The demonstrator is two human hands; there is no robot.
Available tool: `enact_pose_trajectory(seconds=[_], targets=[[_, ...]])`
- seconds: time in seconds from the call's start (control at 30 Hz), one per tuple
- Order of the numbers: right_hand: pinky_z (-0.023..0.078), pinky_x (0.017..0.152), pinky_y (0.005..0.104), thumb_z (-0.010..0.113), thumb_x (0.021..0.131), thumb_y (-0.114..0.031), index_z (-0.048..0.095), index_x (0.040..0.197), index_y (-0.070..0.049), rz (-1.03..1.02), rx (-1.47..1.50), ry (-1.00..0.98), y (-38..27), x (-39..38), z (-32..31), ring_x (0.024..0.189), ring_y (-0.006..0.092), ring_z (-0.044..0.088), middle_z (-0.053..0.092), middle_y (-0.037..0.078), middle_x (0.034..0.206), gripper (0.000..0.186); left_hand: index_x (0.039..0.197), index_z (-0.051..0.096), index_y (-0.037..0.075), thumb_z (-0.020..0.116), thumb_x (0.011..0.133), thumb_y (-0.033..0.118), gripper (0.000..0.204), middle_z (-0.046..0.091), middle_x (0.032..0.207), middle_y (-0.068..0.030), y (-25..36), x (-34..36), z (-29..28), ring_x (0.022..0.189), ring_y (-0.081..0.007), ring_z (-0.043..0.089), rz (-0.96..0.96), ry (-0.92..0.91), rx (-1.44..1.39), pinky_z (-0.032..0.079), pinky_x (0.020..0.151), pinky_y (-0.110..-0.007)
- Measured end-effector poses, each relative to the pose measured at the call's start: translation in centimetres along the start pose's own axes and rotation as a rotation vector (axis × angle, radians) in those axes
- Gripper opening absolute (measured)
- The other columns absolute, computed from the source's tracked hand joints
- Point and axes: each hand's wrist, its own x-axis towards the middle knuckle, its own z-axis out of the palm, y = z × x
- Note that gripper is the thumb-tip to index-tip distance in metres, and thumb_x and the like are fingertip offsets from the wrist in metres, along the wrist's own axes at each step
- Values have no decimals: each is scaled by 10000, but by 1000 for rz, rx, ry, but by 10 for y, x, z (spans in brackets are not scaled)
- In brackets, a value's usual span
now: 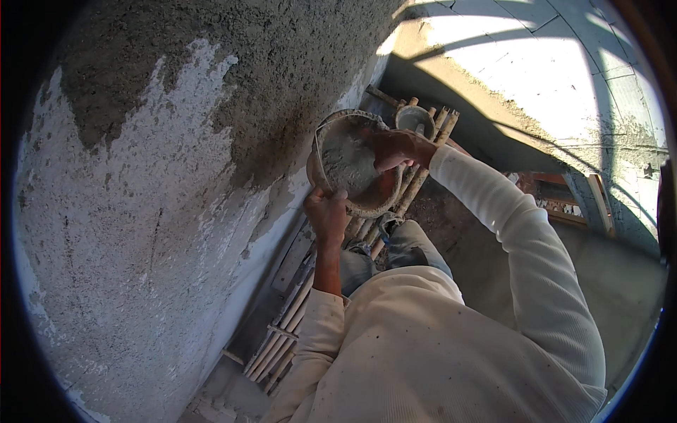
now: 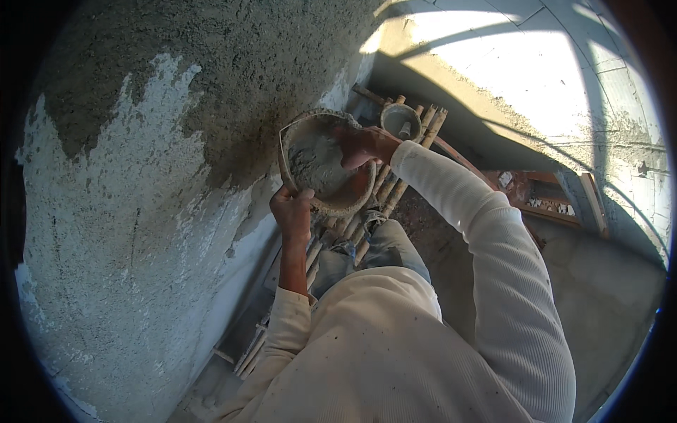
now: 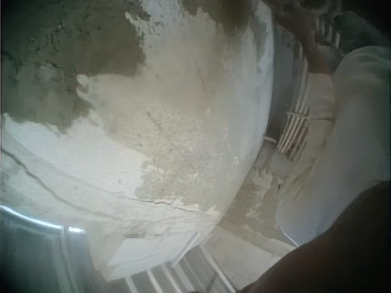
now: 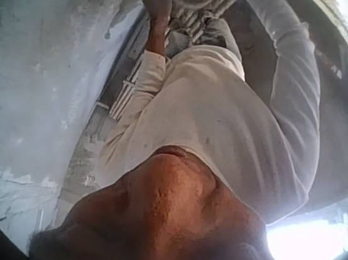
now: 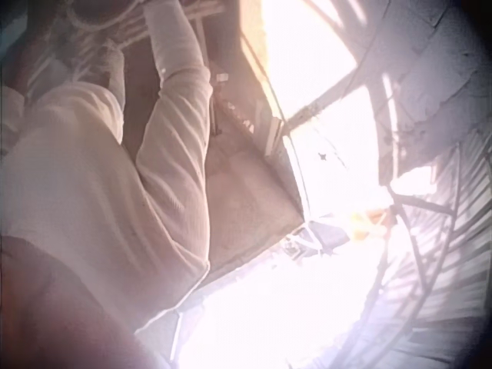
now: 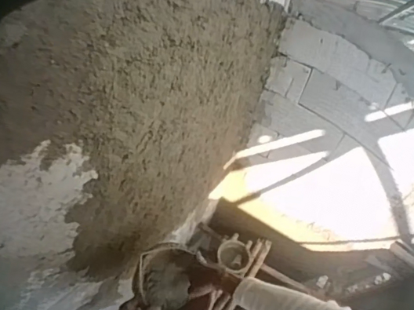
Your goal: The person scoops mortar from a container and applies it to a wall using a trowel. Then, the person picks up a wooden board and presses it against the plastered wall.
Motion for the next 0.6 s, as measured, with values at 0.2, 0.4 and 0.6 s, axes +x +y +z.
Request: enact_pose_trajectory(seconds=[0.2, 0.4, 0.6], targets=[[503, 475, 357, 641, 995, -287, 681, 1044, -9, -28, 676, -327, 32, 21, 66, 510, 164, 588, 623, 67, 676, 284, 942, 725, 19, 708, 814, -28, 137, 682, 903, 1, 10, -10, 12, 776, -98, 602, -203, -17, -305, 484, 738, -284], [544, 495, 346, 633, 972, -293, 685, 1036, -7, 51, 1184, -322, 29, -7, 83, 573, 204, 662, 682, 103, 744, 298, 991, 721, -6, 689, 808, -32, 187, 691, 949, -3, 2, -3, 15, 815, -101, 612, -163, 12, -237, 490, 776, -281], [599, 663, 472, 670, 877, -307, 743, 1035, -79, -148, -163, 594, 32, -5, 70, 748, 357, 745, 741, 184, 865, 287, 958, 724, -11, 704, 798, 3, 162, 690, 900, -15, 6, 2, 23, 787, -103, 597, -263, 17, -183, 486, 761, -287]])
